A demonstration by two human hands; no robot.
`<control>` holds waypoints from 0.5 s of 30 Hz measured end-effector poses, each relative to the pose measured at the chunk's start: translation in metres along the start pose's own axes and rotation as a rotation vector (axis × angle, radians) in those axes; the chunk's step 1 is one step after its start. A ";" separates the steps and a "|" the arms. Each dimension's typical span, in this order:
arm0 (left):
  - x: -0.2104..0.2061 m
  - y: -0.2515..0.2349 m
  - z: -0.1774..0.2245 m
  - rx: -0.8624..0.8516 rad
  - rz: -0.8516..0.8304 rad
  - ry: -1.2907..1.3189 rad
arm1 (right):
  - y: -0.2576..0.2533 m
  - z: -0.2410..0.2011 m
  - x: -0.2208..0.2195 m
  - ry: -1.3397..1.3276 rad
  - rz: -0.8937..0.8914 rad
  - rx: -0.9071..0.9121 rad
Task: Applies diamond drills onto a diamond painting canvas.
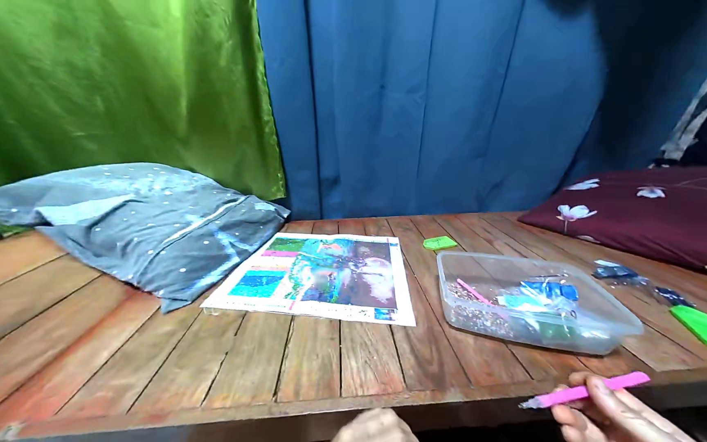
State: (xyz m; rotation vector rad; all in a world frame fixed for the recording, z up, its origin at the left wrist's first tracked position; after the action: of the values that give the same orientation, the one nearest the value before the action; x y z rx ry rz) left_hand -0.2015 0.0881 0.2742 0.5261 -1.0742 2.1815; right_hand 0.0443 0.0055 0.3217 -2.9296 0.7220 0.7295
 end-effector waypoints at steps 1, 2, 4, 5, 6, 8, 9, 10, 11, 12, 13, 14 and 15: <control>0.013 0.000 -0.004 -0.013 0.018 0.005 | -0.001 0.002 -0.006 0.003 -0.008 -0.010; 0.024 0.001 -0.008 0.001 0.033 0.014 | -0.002 0.004 -0.013 0.010 -0.016 -0.024; 0.039 0.001 -0.012 0.103 0.069 0.061 | -0.001 0.008 -0.027 0.034 -0.035 -0.059; 0.043 0.000 -0.013 0.170 0.090 0.110 | 0.000 0.010 -0.034 0.043 -0.039 -0.075; 0.046 -0.002 -0.011 0.227 0.110 0.170 | 0.001 0.011 -0.041 0.048 -0.039 -0.085; 0.050 -0.008 -0.005 0.300 0.130 0.295 | 0.004 0.012 -0.053 0.040 -0.033 -0.101; 0.050 -0.011 -0.002 0.316 0.133 0.354 | 0.006 0.012 -0.058 0.035 -0.033 -0.110; 0.049 -0.014 0.001 0.321 0.131 0.410 | 0.008 0.011 -0.062 0.030 -0.030 -0.116; 0.048 -0.017 0.004 0.322 0.117 0.458 | 0.010 0.011 -0.065 0.026 -0.028 -0.123; 0.047 -0.019 0.006 0.310 0.102 0.483 | 0.013 0.010 -0.068 0.023 -0.023 -0.128; 0.047 -0.022 0.008 0.284 0.086 0.484 | 0.015 0.009 -0.071 0.021 -0.017 -0.128; 0.046 -0.024 0.009 0.249 0.066 0.465 | 0.017 0.007 -0.073 0.018 -0.010 -0.123; 0.046 -0.025 0.010 0.214 0.047 0.430 | 0.019 0.006 -0.075 0.019 -0.005 -0.115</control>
State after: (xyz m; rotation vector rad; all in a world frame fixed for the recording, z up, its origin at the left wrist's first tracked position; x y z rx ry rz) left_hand -0.2164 0.1088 0.3216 0.1093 -0.6334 2.3215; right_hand -0.0257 0.0221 0.3519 -3.0446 0.6970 0.7686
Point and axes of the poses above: each hand's wrist, its own y-axis away from the middle knuckle, its own x-axis out of the back of the hand, z = x × y, the point moved 3 cm from there along -y, towards the middle knuckle, and after that the axes turned 1 degree about x, right-handed, at the moved point
